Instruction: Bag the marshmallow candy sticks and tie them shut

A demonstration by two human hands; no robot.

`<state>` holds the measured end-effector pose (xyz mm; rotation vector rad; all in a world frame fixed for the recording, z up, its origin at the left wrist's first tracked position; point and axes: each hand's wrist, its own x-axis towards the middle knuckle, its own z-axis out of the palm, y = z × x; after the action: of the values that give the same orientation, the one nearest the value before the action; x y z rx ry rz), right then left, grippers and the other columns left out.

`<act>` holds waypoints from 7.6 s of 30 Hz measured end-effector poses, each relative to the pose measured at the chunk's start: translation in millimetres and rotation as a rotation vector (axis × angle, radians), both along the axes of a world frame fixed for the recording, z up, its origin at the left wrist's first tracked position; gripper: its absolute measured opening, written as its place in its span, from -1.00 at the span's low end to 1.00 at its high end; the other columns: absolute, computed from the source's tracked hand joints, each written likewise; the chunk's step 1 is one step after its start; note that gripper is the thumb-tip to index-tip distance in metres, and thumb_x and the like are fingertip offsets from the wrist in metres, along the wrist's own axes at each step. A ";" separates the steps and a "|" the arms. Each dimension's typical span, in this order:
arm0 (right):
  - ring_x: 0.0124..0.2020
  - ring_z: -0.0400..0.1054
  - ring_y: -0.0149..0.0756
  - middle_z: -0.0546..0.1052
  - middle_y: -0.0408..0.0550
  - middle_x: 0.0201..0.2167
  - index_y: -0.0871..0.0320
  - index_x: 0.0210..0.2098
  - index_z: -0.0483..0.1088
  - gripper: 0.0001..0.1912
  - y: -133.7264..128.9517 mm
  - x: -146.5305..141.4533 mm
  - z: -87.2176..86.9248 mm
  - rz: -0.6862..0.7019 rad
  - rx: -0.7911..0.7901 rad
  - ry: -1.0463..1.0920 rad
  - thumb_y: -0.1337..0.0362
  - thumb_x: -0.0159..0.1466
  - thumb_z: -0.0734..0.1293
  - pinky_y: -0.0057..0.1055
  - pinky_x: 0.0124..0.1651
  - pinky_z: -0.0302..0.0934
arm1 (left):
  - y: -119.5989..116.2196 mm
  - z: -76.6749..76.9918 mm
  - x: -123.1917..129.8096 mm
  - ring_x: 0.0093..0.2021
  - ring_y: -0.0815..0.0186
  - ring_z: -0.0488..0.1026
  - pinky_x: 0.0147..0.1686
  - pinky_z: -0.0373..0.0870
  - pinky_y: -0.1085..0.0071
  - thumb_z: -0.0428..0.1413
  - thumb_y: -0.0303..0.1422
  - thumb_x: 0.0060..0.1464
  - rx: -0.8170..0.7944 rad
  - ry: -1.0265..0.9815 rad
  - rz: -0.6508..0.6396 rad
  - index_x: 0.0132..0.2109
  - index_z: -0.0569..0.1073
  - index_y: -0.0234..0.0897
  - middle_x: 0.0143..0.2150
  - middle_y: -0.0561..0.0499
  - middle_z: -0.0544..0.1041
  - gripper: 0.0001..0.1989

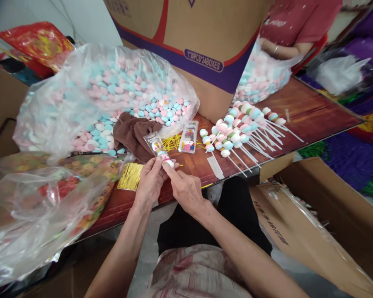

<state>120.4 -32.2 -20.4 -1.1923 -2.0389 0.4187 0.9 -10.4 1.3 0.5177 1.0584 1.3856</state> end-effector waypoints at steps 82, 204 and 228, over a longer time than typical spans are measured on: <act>-0.58 0.37 -0.42 0.51 -0.11 -0.56 0.20 -0.29 0.39 -0.84 0.6 0.5 2.6 -0.145 0.281 -0.101 0.42 0.37 0.19 -0.45 -0.43 0.13 | -21.4 -12.9 -22.2 -0.16 0.29 0.51 -0.11 0.44 0.33 0.00 -0.46 0.27 0.549 1.371 0.089 -0.08 0.50 -0.26 -0.16 -0.09 0.57 -0.81; -0.67 -0.02 -0.51 0.17 -0.31 -0.68 0.15 -0.41 0.33 -0.76 -2.0 -4.7 18.2 -0.102 -0.639 0.755 0.14 0.30 0.28 -0.51 -0.59 -0.08 | -18.2 -9.2 -19.5 -0.28 0.33 0.43 -0.24 0.35 0.41 0.00 -0.46 0.27 0.521 1.286 0.040 -0.19 0.45 -0.23 -0.29 0.00 0.48 -0.87; -0.49 0.18 -0.43 0.37 -0.17 -0.49 0.16 -0.37 0.40 -0.80 1.8 -7.9 21.3 -0.169 -0.401 0.698 0.20 0.33 0.26 -0.47 -0.42 0.10 | -19.6 -3.4 7.4 -0.22 0.28 0.53 -0.20 0.46 0.31 -0.02 -0.01 0.25 0.125 0.280 -0.047 -0.18 0.38 -0.26 -0.18 -0.11 0.53 -0.62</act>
<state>112.4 -30.5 1.0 -1.2092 -1.2759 1.0305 8.3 -30.0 -2.0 0.8423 1.1793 1.3699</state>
